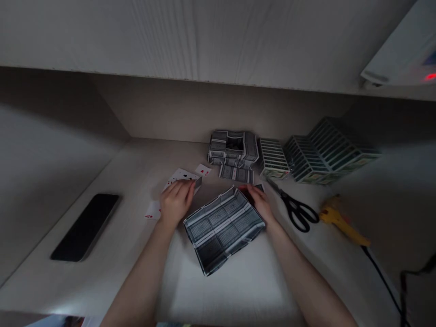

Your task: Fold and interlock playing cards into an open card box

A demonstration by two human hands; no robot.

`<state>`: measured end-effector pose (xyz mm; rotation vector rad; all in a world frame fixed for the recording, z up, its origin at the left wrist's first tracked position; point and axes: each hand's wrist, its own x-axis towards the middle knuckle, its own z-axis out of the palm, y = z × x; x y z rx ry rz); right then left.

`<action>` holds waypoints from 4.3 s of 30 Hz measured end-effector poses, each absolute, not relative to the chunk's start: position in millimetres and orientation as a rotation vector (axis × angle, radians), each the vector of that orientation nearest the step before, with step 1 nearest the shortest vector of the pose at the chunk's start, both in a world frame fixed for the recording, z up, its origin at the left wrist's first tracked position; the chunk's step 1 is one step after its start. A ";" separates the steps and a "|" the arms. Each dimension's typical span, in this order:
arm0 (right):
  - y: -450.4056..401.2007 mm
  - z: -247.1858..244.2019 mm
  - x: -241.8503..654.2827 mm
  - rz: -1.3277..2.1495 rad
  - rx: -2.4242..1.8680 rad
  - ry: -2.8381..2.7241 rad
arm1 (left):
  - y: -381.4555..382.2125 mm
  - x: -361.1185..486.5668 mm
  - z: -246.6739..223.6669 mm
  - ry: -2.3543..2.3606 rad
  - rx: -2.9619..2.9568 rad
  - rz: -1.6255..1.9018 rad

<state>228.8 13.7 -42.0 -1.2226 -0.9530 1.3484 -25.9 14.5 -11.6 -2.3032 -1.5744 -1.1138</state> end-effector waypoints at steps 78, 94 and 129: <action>-3.6 -41.9 217.8 1.049 -1.259 -1.240 | -3.2 -18.2 21.8 -1.972 -2.910 -0.279; -8.4 -28.5 223.6 1.438 -0.968 -0.905 | -14.4 -12.4 37.9 -1.894 -2.946 -0.221; 4.7 -48.9 233.1 1.227 -1.271 -1.476 | -12.8 7.3 26.8 -1.660 -2.878 0.028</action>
